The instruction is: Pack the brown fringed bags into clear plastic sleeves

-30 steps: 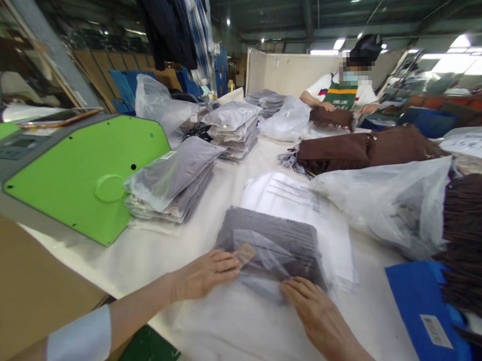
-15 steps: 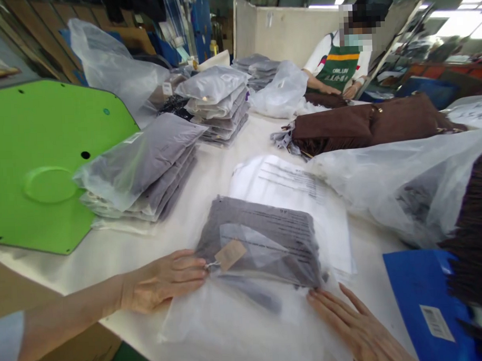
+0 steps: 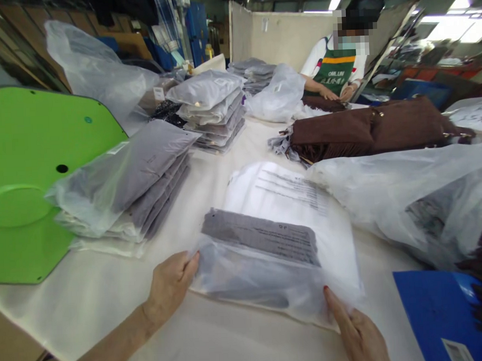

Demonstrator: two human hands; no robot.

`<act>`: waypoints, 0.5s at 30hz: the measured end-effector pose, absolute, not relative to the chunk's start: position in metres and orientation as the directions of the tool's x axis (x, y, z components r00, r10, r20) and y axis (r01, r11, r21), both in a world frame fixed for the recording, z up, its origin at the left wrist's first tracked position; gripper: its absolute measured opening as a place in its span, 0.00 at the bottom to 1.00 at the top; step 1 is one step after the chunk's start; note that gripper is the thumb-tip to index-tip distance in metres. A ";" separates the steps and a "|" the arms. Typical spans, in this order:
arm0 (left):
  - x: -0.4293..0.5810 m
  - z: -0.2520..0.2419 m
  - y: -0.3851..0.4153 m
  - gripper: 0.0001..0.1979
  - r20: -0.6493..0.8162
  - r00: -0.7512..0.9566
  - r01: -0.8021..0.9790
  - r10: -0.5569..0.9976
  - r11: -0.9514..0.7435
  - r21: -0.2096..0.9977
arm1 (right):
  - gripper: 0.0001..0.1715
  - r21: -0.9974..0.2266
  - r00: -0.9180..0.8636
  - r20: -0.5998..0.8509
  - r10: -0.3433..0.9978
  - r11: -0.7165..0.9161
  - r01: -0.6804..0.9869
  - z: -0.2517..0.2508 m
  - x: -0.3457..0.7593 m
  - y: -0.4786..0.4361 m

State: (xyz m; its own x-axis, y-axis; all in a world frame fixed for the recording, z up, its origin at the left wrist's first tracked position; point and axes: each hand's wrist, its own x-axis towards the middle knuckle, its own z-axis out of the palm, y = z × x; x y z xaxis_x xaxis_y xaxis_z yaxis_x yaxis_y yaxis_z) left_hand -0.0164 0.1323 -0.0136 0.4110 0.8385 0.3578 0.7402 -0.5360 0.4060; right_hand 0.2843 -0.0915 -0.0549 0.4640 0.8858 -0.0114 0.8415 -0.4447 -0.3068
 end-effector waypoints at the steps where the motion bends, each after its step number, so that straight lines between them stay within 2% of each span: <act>1: -0.016 -0.016 0.131 0.23 0.421 0.411 0.741 0.808 -0.566 0.361 | 0.27 -0.220 0.446 -0.015 0.895 -0.438 0.872 -0.056 0.283 -0.086; 3: -0.019 -0.022 0.128 0.22 0.487 0.397 0.766 0.778 -0.574 0.292 | 0.32 0.054 0.403 -0.013 0.915 -0.402 0.914 -0.053 0.275 -0.077; 5: -0.021 -0.027 0.125 0.22 0.490 0.374 0.817 0.787 -0.530 0.228 | 0.36 0.315 0.394 0.008 0.919 -0.376 0.872 -0.046 0.263 -0.071; 7: -0.020 -0.027 0.124 0.21 0.453 0.364 0.868 0.814 -0.472 0.151 | 0.35 0.415 0.430 0.024 0.903 -0.400 0.817 -0.038 0.252 -0.065; 10: -0.016 -0.018 0.128 0.15 0.497 0.430 0.870 0.754 -0.493 -0.005 | 0.32 0.364 0.486 -0.087 0.870 -0.427 0.828 -0.027 0.247 -0.056; 12: -0.013 -0.005 0.133 0.08 0.550 0.612 0.745 0.569 -0.648 -0.159 | 0.25 0.236 0.531 -0.188 0.827 -0.486 0.841 -0.021 0.249 -0.050; 13: -0.011 0.002 0.137 0.12 0.529 0.738 0.607 0.418 -0.753 -0.253 | 0.21 0.163 0.565 -0.221 0.795 -0.541 0.825 -0.018 0.250 -0.047; 15: -0.007 0.016 0.146 0.22 0.351 0.935 0.197 0.056 -0.904 -0.379 | 0.19 0.018 0.657 -0.257 0.709 -0.676 0.737 -0.010 0.251 -0.041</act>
State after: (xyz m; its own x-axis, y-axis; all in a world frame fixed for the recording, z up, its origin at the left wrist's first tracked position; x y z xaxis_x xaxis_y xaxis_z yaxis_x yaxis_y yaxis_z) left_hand -0.0068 0.1463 0.0162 0.9347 0.0559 0.3511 0.1965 -0.9043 -0.3790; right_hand 0.2512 -0.0412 -0.0099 0.6566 0.7090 -0.2572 0.7369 -0.6758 0.0183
